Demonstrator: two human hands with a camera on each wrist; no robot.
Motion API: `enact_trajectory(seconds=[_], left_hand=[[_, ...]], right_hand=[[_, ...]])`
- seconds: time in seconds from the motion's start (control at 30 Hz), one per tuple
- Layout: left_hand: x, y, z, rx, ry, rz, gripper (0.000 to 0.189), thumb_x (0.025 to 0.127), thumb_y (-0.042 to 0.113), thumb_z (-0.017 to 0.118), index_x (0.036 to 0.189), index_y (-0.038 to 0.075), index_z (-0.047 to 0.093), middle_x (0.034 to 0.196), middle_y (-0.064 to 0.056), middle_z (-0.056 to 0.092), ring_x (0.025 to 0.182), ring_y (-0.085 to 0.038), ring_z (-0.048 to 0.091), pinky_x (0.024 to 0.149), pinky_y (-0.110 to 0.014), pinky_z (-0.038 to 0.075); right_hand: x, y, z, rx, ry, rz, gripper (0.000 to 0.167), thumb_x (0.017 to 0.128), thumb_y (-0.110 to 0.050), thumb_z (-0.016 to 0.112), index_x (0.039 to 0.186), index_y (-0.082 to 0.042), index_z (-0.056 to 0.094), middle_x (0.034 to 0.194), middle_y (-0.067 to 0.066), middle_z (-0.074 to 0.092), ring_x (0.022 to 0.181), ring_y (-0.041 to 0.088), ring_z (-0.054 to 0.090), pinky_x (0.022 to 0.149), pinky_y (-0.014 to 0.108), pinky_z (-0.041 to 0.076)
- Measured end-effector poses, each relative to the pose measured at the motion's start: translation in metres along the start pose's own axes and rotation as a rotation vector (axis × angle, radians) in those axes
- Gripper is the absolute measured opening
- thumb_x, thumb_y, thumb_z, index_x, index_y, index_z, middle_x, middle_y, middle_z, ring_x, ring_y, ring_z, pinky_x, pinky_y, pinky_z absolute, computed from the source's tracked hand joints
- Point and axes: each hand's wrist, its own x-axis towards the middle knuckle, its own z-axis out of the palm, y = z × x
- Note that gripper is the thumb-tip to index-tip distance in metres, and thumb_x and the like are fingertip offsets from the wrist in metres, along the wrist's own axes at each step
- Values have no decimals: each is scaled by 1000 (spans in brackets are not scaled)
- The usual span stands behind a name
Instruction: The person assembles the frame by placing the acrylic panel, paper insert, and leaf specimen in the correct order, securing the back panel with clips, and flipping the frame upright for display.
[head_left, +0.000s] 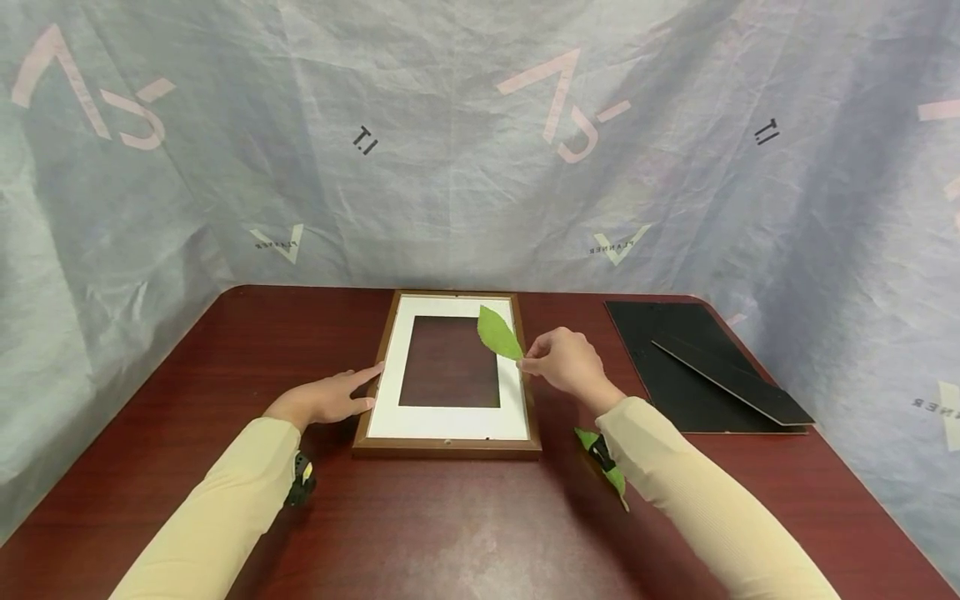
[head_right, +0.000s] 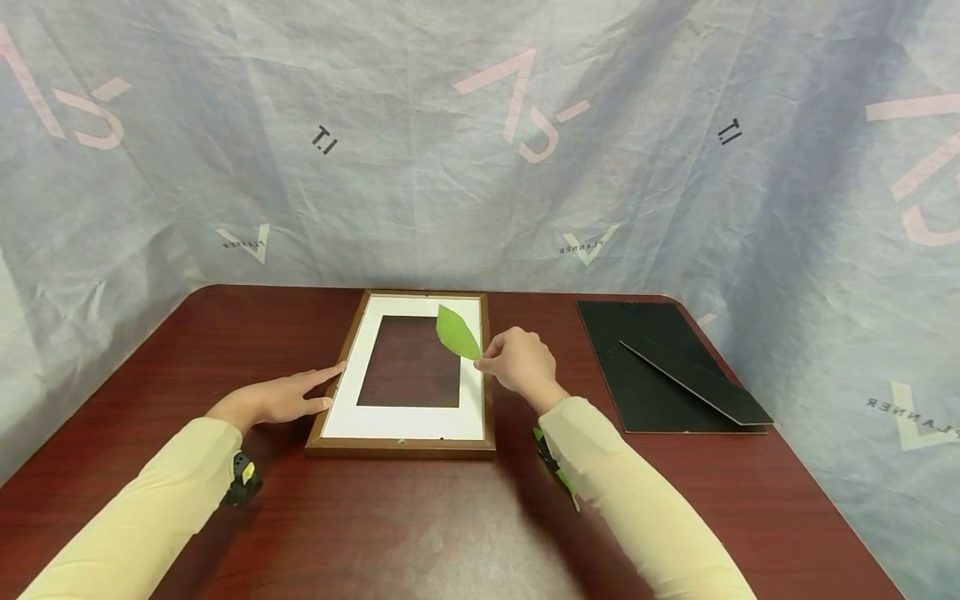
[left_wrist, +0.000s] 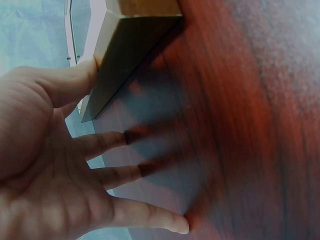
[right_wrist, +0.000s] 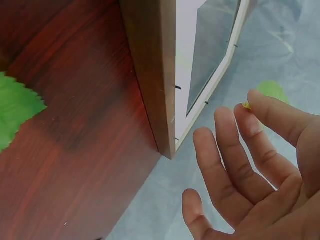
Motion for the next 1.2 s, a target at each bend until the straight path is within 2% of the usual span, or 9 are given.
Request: enact_trajectory(seconds=[0.17, 0.37, 0.6, 0.9, 1.07, 1.2], left_hand=[[0, 0, 0, -2, 1, 2, 68, 107, 17, 53, 160, -4, 17, 157, -40, 21, 146, -58, 15, 115, -68, 21], [-1, 0, 0, -3, 7, -5, 68, 107, 18, 53, 160, -3, 17, 157, -40, 21, 146, -57, 16, 115, -67, 22], [-1, 0, 1, -12, 4, -19, 67, 107, 18, 52, 161, -2, 16, 158, -40, 19, 146, -57, 16, 115, -68, 21], [1, 1, 1, -13, 8, -36, 67, 107, 19, 53, 161, 1, 17, 158, -41, 18, 147, -56, 16, 115, -68, 22], [1, 1, 0, -16, 5, -44, 67, 108, 19, 52, 162, 1, 16, 158, -41, 17, 147, -56, 16, 115, -68, 21], [1, 0, 0, -18, 4, -41, 67, 108, 18, 52, 162, 1, 17, 158, -40, 18, 147, -56, 15, 115, -67, 20]], right_hand=[[9, -11, 8, -42, -22, 16, 19, 91, -29, 78, 86, -10, 79, 80, 4, 74, 67, 19, 55, 56, 32, 40], [22, -27, 24, -104, -33, 46, 17, 88, -31, 80, 85, -14, 79, 81, 0, 71, 72, 19, 62, 58, 34, 46], [35, -46, 44, -164, -98, 55, 15, 87, -32, 82, 84, -17, 80, 83, -2, 72, 72, 18, 64, 58, 34, 48], [42, -63, 58, -225, -124, 42, 13, 86, -32, 82, 88, -20, 81, 95, -1, 75, 87, 22, 68, 73, 41, 54], [45, -70, 62, -248, -139, 41, 12, 86, -31, 82, 87, -19, 80, 93, -1, 73, 88, 21, 68, 73, 40, 54], [46, -73, 65, -268, -153, 16, 15, 87, -30, 81, 80, -18, 77, 85, -2, 72, 83, 20, 67, 72, 39, 55]])
